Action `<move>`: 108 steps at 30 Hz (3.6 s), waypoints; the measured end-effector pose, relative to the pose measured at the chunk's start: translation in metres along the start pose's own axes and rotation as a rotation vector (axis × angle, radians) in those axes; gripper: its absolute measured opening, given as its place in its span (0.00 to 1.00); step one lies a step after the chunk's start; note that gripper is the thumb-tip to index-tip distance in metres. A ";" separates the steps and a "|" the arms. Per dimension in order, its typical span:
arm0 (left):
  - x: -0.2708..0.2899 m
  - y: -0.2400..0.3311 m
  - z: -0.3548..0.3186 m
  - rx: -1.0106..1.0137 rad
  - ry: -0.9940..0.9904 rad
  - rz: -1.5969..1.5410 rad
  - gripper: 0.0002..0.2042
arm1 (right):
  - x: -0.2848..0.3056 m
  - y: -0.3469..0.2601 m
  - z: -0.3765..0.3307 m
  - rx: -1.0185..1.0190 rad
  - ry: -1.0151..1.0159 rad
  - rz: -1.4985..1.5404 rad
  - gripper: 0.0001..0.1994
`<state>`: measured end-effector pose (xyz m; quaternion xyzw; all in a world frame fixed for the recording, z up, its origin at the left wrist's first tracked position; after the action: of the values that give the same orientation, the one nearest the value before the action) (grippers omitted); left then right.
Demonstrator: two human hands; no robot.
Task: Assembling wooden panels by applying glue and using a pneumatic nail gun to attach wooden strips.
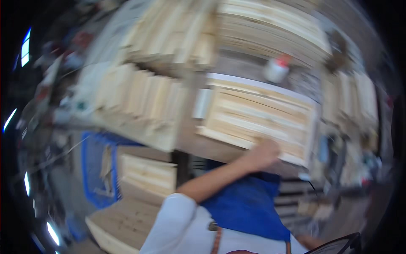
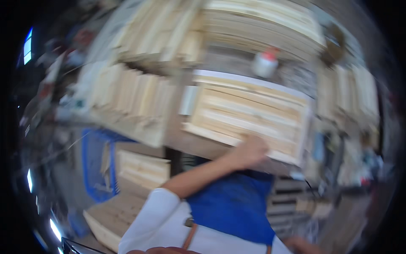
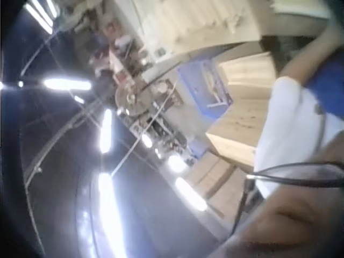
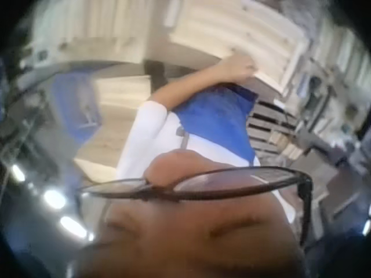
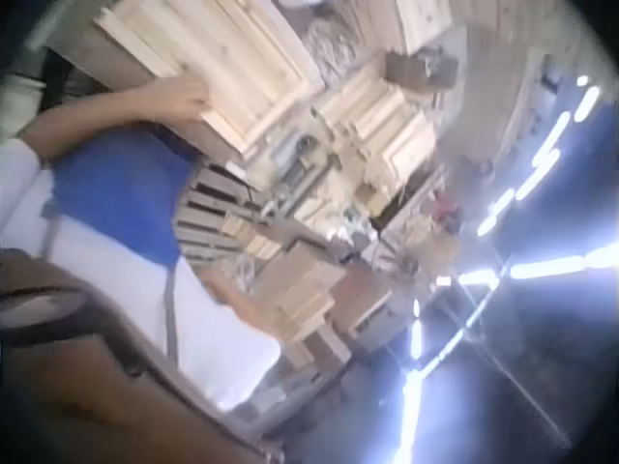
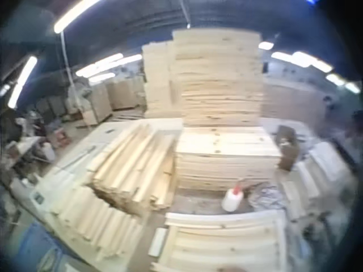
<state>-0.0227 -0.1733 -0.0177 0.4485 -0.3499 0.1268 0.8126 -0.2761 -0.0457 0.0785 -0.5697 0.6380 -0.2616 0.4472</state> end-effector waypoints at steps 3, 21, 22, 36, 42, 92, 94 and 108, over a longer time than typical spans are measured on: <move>0.001 0.028 0.021 -0.105 0.036 0.196 0.12 | 0.041 0.003 0.083 0.077 -0.196 -0.129 0.15; 0.011 0.020 0.024 -0.080 0.042 0.244 0.14 | 0.118 -0.007 0.142 -0.184 -0.230 -0.650 0.18; 0.011 0.021 0.023 -0.084 0.043 0.250 0.14 | 0.118 -0.005 0.140 -0.204 -0.217 -0.674 0.19; 0.010 0.018 0.020 -0.061 0.017 0.230 0.14 | 0.109 0.066 0.088 -0.522 -0.033 -0.947 0.23; 0.009 0.015 0.020 -0.067 0.012 0.229 0.15 | 0.098 0.118 0.067 -0.644 0.049 -1.062 0.26; 0.024 0.027 0.015 0.000 -0.061 0.220 0.16 | 0.285 -0.004 0.012 -0.204 1.444 -0.305 0.22; 0.024 0.025 0.012 0.008 -0.073 0.225 0.16 | 0.286 -0.004 0.016 -0.216 1.437 -0.302 0.23; 0.218 -0.081 -0.095 0.897 0.306 0.451 0.32 | 0.287 -0.002 0.014 -0.314 1.416 -0.371 0.29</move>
<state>0.2204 -0.1646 0.0458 0.6423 -0.2262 0.5000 0.5351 -0.2486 -0.3191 -0.0046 -0.4205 0.6965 -0.5428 -0.2085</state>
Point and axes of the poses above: each hand's wrist, its own z-axis towards the middle knuckle, its own x-axis out of the back of the hand, y = z × x, the point moved 10 cm from there along z, towards the middle knuckle, and after that the axes turned 15 degrees about -y, right-handed, at the moved point
